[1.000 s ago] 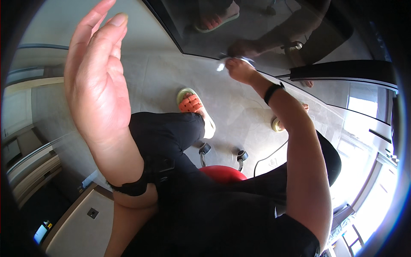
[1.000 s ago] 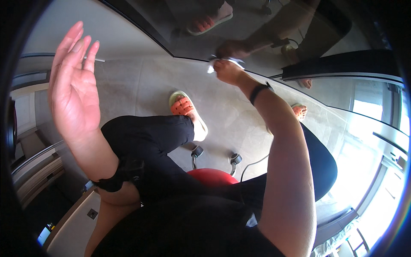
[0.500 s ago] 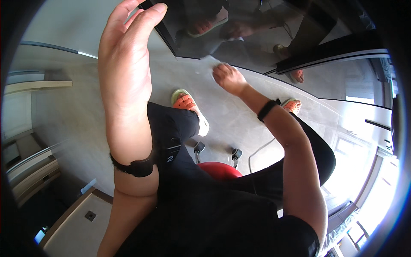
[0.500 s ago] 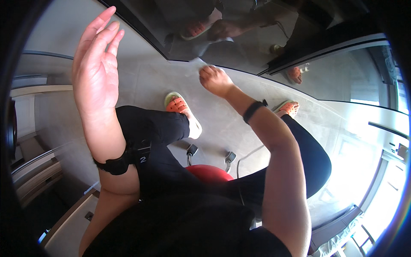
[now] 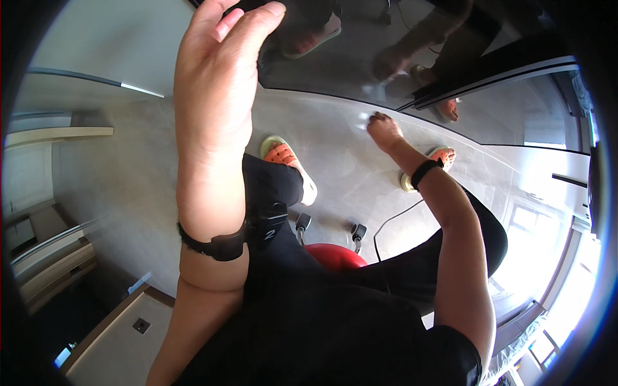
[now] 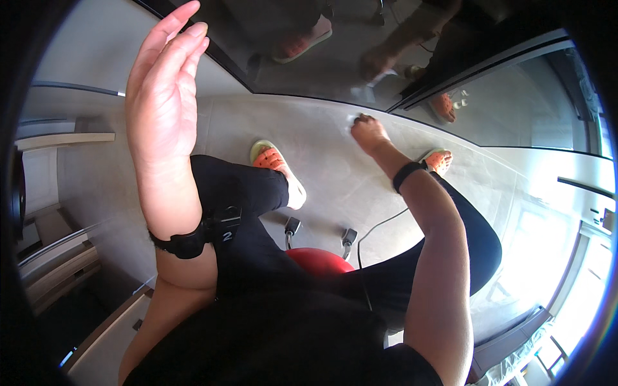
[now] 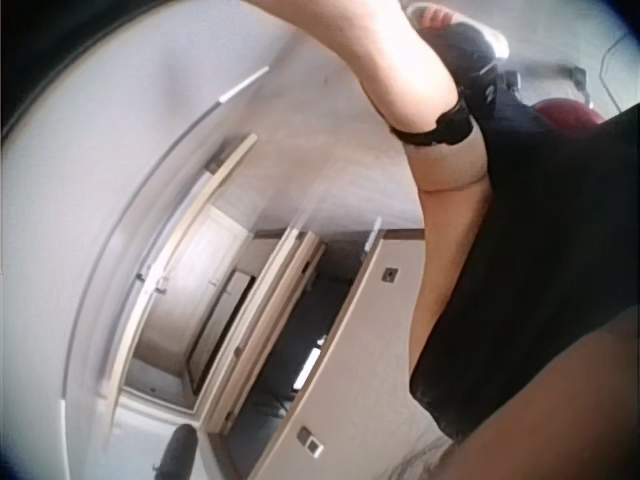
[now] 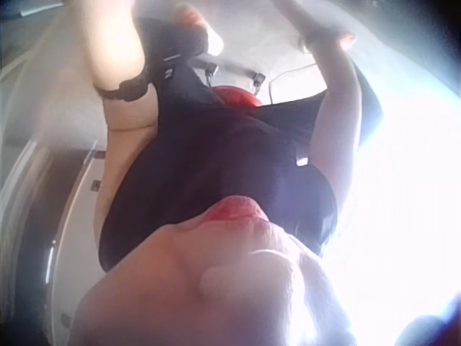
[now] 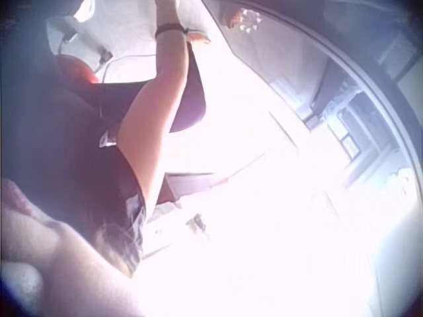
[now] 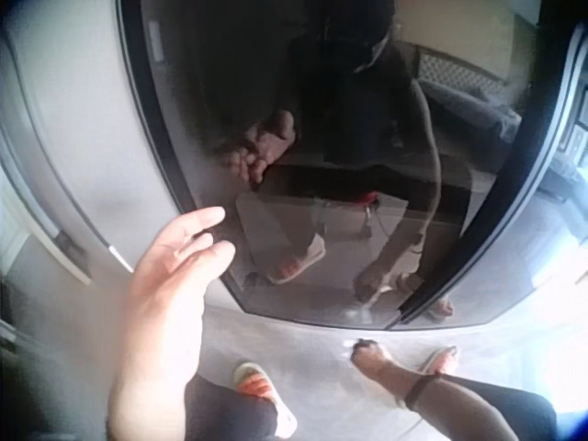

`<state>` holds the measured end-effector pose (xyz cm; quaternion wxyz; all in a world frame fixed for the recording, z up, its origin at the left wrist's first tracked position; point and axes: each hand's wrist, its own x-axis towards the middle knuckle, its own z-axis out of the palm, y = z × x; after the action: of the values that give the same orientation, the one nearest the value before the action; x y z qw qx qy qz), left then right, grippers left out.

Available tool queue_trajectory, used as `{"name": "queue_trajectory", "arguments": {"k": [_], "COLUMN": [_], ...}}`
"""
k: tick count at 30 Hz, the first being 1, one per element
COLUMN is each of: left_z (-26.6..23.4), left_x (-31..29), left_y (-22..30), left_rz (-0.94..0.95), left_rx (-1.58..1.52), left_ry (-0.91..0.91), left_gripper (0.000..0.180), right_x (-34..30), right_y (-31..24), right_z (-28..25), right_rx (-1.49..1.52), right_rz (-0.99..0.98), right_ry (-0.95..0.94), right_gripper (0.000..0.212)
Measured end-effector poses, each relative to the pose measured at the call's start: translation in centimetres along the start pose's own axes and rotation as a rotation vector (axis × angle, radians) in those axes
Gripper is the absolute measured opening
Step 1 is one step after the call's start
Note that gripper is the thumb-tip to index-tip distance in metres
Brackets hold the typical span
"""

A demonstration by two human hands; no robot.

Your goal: The person wipes the black reflective surface of a cabinet door and an adjacent white cabinet door using a white cloth.

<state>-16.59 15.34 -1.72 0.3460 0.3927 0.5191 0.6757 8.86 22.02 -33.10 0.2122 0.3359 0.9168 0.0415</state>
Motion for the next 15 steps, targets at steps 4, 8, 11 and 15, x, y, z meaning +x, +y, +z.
{"name": "queue_trajectory", "arguments": {"k": [4, 8, 11, 15], "left_z": [1.1, -1.1, -1.5, -1.5], "left_x": [-0.6, 0.7, 1.2, 0.6], "left_y": [0.3, -1.0, -1.1, -1.3], "left_rz": [-0.036, 0.032, 0.069, 0.06], "left_rx": [0.032, -0.009, -0.035, -0.102], "left_ry": [0.029, -0.075, -0.031, -0.023], "left_gripper": [0.041, 0.03, 0.032, 0.029], "right_x": [4.5, 7.9, 8.2, 4.4], "right_y": [-2.7, -1.7, -1.0, 0.2], "right_z": [-7.4, -6.6, 1.4, 5.4], "right_rx": [0.086, -0.034, 0.266, 0.612], "right_rz": [-0.238, -0.177, 0.143, 0.65], "right_ry": [0.701, 0.624, 0.423, 0.239], "right_gripper": [0.01, 0.015, 0.016, 0.02]}}
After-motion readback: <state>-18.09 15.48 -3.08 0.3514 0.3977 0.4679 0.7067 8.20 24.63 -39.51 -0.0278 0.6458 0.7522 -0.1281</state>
